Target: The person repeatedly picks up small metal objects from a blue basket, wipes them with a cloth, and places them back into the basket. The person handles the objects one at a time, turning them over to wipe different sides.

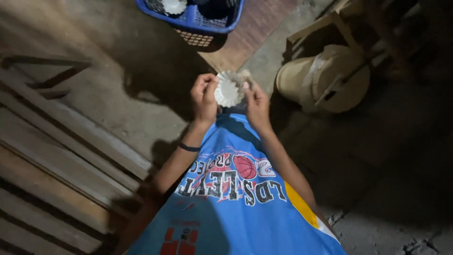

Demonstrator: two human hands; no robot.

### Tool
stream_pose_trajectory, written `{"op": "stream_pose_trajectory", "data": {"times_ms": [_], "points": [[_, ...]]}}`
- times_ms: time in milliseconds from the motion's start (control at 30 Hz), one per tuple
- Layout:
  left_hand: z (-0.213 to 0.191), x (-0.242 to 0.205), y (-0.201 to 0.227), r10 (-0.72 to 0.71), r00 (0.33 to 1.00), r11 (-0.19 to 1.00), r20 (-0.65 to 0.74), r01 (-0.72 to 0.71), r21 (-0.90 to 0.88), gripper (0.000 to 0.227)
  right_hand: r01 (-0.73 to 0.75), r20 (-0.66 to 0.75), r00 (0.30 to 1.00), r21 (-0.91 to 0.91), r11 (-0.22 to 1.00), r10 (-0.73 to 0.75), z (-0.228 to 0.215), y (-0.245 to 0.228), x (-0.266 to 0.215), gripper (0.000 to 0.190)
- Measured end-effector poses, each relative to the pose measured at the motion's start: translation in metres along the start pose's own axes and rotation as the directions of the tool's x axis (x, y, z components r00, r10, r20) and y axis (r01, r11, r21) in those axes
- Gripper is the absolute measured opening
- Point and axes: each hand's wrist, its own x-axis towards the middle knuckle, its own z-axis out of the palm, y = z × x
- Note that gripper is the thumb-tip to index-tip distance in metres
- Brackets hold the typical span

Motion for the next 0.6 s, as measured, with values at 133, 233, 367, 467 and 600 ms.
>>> {"op": "stream_pose_trajectory", "data": {"times_ms": [133,233,367,467,600], "points": [[0.014,0.0,0.024,-0.01,0.997,0.986,-0.073,-0.002,-0.166,0.009,0.293,0.233,0.943,-0.235,0.927,-0.239,0.005,0.012,0.0,0.028],[0.005,0.006,0.046,0.08,0.99,0.996,-0.116,-0.085,-0.041,0.013,0.252,0.115,0.965,-0.164,0.954,-0.236,0.005,-0.013,0.002,0.029],[0.001,0.009,0.044,0.177,0.983,0.979,-0.039,-0.18,-0.091,0.017,0.264,0.178,0.954,-0.113,0.958,-0.242,0.016,-0.034,0.002,0.03],[0.02,0.014,0.026,0.057,0.991,0.837,0.124,0.02,-0.547,0.033,0.416,0.255,0.894,-0.168,0.894,-0.368,0.028,-0.018,0.009,0.023],[0.027,0.023,0.023,-0.056,0.949,0.745,0.309,0.246,-0.62,0.038,0.51,0.275,0.855,-0.281,0.813,-0.441,0.025,-0.045,0.002,0.018]]}}
